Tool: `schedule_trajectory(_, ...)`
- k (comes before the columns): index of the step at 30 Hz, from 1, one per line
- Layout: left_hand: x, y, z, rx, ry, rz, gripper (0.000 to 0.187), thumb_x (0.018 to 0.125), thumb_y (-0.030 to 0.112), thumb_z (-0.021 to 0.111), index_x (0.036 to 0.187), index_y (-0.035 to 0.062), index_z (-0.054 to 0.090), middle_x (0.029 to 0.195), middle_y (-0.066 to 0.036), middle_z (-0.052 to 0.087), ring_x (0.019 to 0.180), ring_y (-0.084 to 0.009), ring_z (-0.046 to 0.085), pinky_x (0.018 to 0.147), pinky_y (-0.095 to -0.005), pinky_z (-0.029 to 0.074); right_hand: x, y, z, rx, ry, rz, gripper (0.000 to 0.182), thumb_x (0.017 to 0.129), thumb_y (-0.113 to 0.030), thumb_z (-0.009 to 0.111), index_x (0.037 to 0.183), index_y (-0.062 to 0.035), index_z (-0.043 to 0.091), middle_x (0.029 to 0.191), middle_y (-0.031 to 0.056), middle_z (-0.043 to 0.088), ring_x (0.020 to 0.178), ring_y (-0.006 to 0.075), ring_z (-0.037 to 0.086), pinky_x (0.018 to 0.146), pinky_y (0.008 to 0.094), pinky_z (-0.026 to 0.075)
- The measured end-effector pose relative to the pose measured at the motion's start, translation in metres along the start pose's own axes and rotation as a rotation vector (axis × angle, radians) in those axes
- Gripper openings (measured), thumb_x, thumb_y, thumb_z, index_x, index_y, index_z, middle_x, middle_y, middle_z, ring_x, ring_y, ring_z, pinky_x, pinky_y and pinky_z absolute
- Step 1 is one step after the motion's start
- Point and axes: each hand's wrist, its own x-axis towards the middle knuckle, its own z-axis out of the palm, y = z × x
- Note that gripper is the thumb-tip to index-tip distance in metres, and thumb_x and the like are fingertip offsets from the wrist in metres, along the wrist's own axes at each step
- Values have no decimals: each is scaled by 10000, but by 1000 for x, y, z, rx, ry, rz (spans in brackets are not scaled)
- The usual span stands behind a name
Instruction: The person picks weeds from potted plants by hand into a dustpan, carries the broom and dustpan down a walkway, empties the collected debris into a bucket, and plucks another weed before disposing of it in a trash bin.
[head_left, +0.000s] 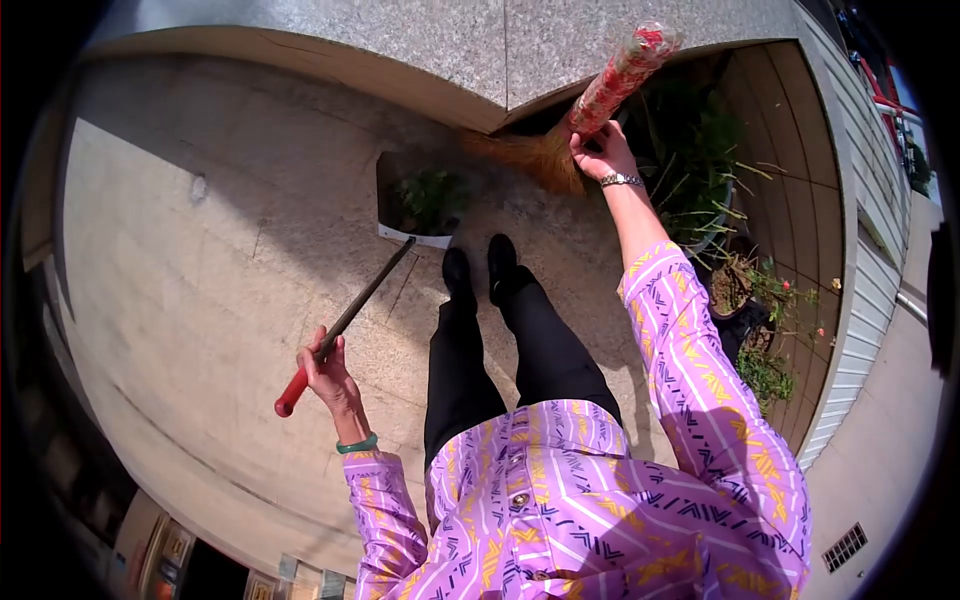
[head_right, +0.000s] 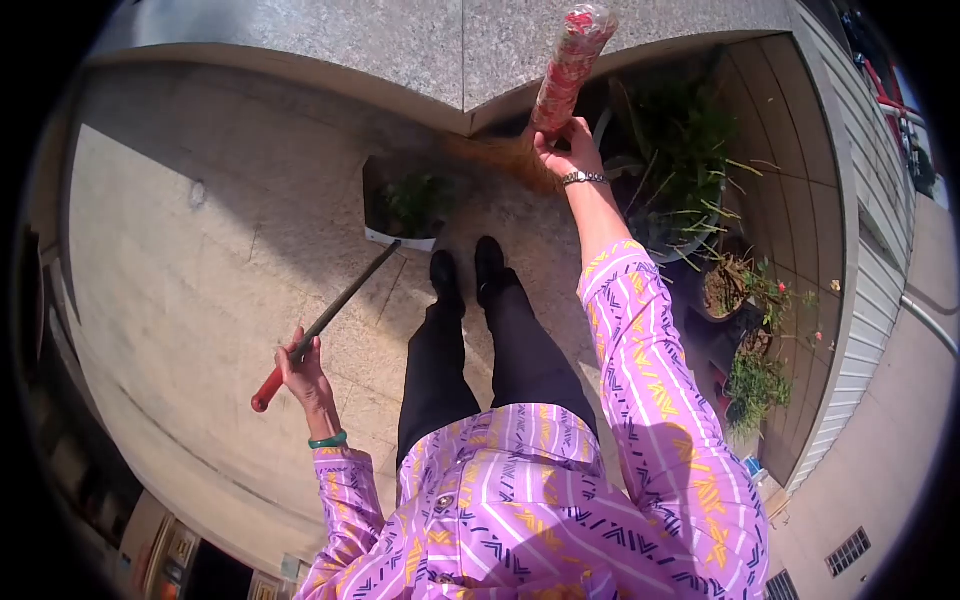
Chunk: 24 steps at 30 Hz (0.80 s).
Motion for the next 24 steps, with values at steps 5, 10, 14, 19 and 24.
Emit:
schedule_trajectory(5, -1, 39, -35, -71, 35, 31, 262, 873, 262, 424, 785, 20, 470, 1037, -262, 497, 1013, -285, 500, 782, -361, 490, -39, 3, -18, 33, 325, -157, 323, 747, -176, 563, 989, -3, 437, 1025, 201, 438, 823, 329, 494, 664, 396, 479)
schedule_trajectory(10, 53, 46, -16, -64, -48, 67, 184, 872, 213, 427, 787, 50, 442, 1099, -270, 459, 1040, -268, 479, 837, -376, 451, -18, 11, 27, 166, 168, 24, 586, 814, -395, 473, 1234, -73, 220, 1214, 230, 286, 1012, 422, 425, 809, 593, 370)
schedule_trajectory(14, 69, 61, -25, -41, -94, 59, 168, 866, 214, 438, 794, 61, 433, 1122, -273, 442, 1046, -268, 475, 866, -381, 426, 2, 27, 41, 47, 170, -22, 236, 815, -270, 429, 826, -50, 513, 754, 101, 533, 783, 286, 512, 808, 552, 394)
schedule_trajectory(19, 115, 82, -10, -12, -189, 63, 136, 861, 187, 441, 835, 61, 399, 1131, -262, 438, 1018, -250, 487, 852, -355, 437, -47, 79, -48, 215, -86, 179, 242, 754, -237, 504, 761, 4, 501, 722, 142, 484, 699, 242, 455, 637, 331, 458)
schedule_trajectory(24, 189, 118, -3, 46, -290, 4, 127, 868, 149, 424, 848, 30, 384, 1126, -244, 446, 970, -241, 509, 832, -324, 459, -211, 144, -17, -373, 181, 67, 453, 802, -327, 477, 1059, 42, 426, 813, 155, 567, 614, 207, 566, 506, 288, 498)
